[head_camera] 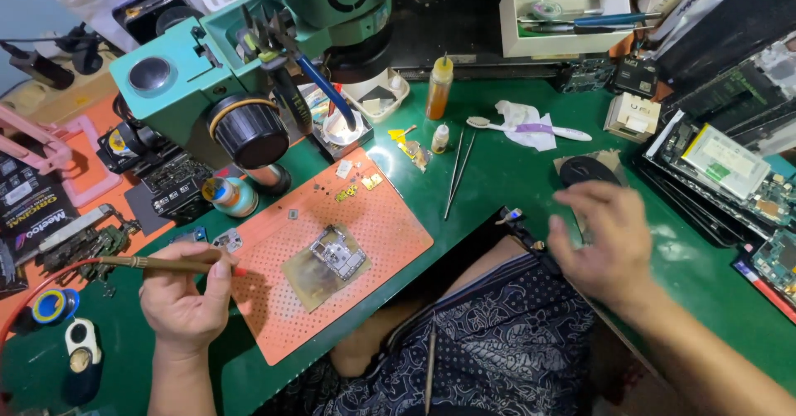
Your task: The person uses a soldering iron and a multimeter probe to work on a small circuit board placed on an orange mat. They apply a liquid from a small bottle to the board and later use a computer mouse while continuing to solder.
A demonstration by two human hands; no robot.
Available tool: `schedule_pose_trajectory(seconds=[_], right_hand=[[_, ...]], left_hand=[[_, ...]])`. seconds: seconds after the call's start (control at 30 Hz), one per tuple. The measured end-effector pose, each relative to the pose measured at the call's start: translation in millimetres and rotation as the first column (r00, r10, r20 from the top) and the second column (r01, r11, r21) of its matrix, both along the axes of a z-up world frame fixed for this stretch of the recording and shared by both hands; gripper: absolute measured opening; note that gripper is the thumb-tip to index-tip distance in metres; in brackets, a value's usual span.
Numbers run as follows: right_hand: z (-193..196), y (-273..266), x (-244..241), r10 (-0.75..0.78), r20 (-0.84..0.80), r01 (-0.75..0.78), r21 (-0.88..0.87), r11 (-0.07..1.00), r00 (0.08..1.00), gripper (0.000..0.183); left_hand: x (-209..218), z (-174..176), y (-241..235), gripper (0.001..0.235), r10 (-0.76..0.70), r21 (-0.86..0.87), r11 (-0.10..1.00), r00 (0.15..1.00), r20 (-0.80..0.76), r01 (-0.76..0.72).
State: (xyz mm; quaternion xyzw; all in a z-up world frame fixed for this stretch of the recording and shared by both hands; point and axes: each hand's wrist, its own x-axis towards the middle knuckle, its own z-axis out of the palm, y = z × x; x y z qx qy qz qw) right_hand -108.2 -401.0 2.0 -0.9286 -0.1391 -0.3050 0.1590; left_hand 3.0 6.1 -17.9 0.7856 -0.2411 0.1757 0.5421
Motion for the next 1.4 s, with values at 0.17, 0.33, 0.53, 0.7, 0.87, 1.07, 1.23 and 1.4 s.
schedule_pose_trajectory(seconds=[0.17,0.33,0.53,0.7,0.87,1.07,1.23,1.4], right_hand=[[-18,-43,5,-0.359,-0.006,0.358,-0.060,0.932,0.933,0.044],[-22,-43,8,-0.357,-0.032,0.354,-0.075,0.932,0.934,0.044],[-21,-43,10,-0.328,-0.093,0.325,-0.040,0.945,0.940,0.038],[-24,-43,8,-0.389,-0.095,0.383,-0.073,0.921,0.916,0.040],[-25,-43,9,-0.386,-0.091,0.379,-0.087,0.921,0.918,0.039],[-26,-44,10,-0.394,-0.081,0.382,-0.127,0.915,0.916,0.039],[-24,-43,10,-0.406,-0.120,0.396,-0.098,0.913,0.906,0.044],[-23,-41,10,-0.401,-0.125,0.393,-0.085,0.916,0.908,0.047]], left_hand=[[1,-7,1,0.021,0.066,0.068,0.995,0.998,0.021,-0.067],[-1,-1,-4,0.020,0.036,0.041,0.998,0.999,0.008,-0.036],[-1,-2,-3,0.021,0.030,0.012,0.999,0.999,-0.024,-0.030],[-1,-3,-4,0.021,0.063,0.064,0.996,0.998,-0.007,-0.062],[0,-6,-2,0.022,0.062,0.053,0.997,0.998,-0.033,-0.060],[-2,-3,-4,0.020,0.087,0.093,0.992,0.996,-0.023,-0.085],[-1,-3,-4,0.023,0.094,0.109,0.990,0.995,-0.026,-0.091],[0,-3,-3,0.023,0.094,0.133,0.987,0.995,0.016,-0.095]])
